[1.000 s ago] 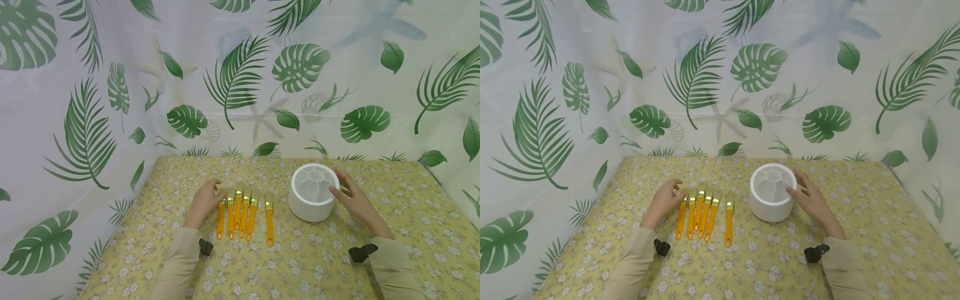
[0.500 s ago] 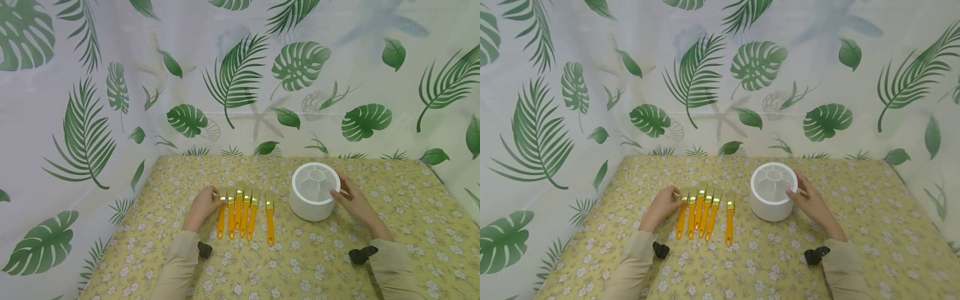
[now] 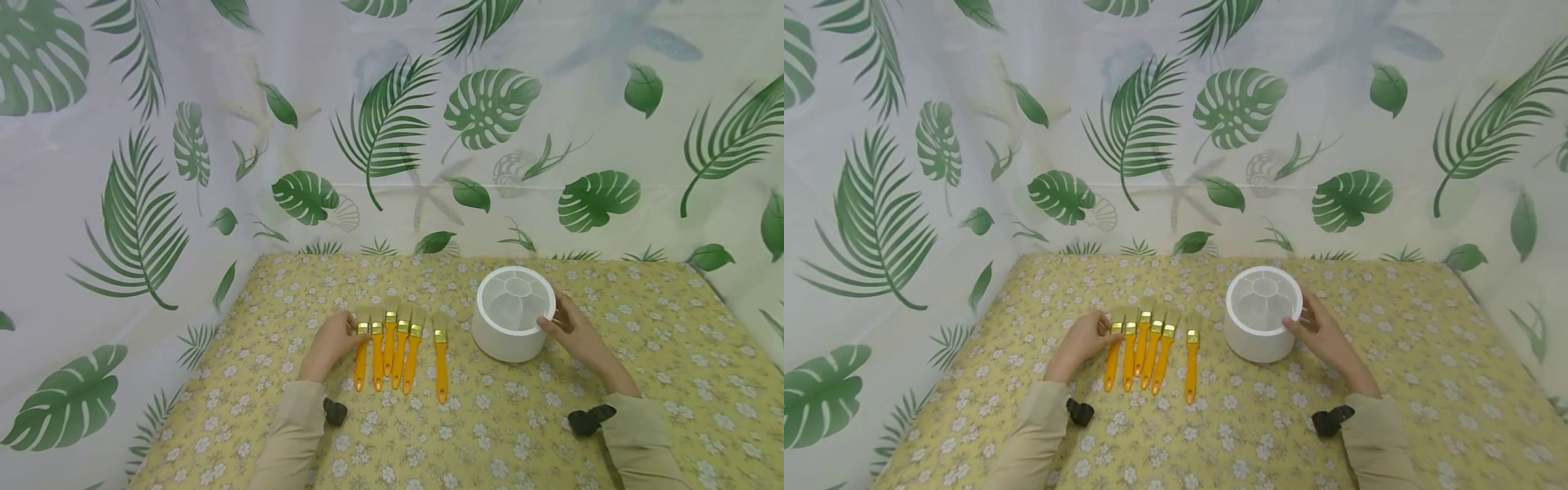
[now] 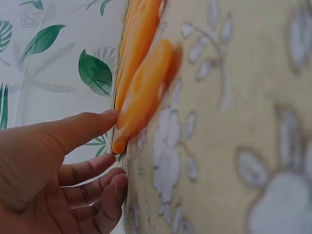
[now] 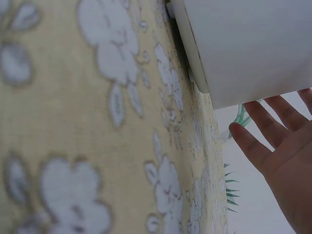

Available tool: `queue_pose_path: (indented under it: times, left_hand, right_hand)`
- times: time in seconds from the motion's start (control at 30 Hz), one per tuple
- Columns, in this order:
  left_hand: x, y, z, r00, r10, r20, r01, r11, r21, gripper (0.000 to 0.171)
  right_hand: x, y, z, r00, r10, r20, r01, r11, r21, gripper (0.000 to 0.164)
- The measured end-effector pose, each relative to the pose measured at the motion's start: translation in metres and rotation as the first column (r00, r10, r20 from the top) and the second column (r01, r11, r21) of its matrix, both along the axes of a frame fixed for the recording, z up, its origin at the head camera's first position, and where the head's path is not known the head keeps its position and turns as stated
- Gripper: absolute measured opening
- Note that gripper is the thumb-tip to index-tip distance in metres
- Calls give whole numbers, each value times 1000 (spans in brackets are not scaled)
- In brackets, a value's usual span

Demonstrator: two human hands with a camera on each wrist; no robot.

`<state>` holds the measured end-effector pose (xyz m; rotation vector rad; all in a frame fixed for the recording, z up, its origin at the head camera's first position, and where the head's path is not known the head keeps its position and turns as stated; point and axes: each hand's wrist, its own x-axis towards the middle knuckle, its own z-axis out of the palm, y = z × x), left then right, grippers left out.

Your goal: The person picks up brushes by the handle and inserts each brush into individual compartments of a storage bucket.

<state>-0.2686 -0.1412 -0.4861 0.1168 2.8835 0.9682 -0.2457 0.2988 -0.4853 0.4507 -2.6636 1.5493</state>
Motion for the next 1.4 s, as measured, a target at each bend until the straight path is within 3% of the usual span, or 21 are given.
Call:
queue_pose_path:
  times: [0.23,0.5,1.1,1.4]
  left_hand:
    - [0,3,1,1000,20,22,-20,1000,10,33]
    - [-1,6,2,997,29,74,-31,999,29,57]
    - [-3,9,3,992,78,97,-76,997,-23,57]
    - [-4,8,2,991,87,102,-88,996,3,53]
  right_hand:
    - [1,3,0,1000,21,20,-21,1000,-11,71]
    - [0,6,-3,999,36,25,-35,999,-9,73]
    - [1,4,-2,999,36,11,-36,999,-6,74]
    - [-1,6,-4,1000,26,7,-26,1000,9,73]
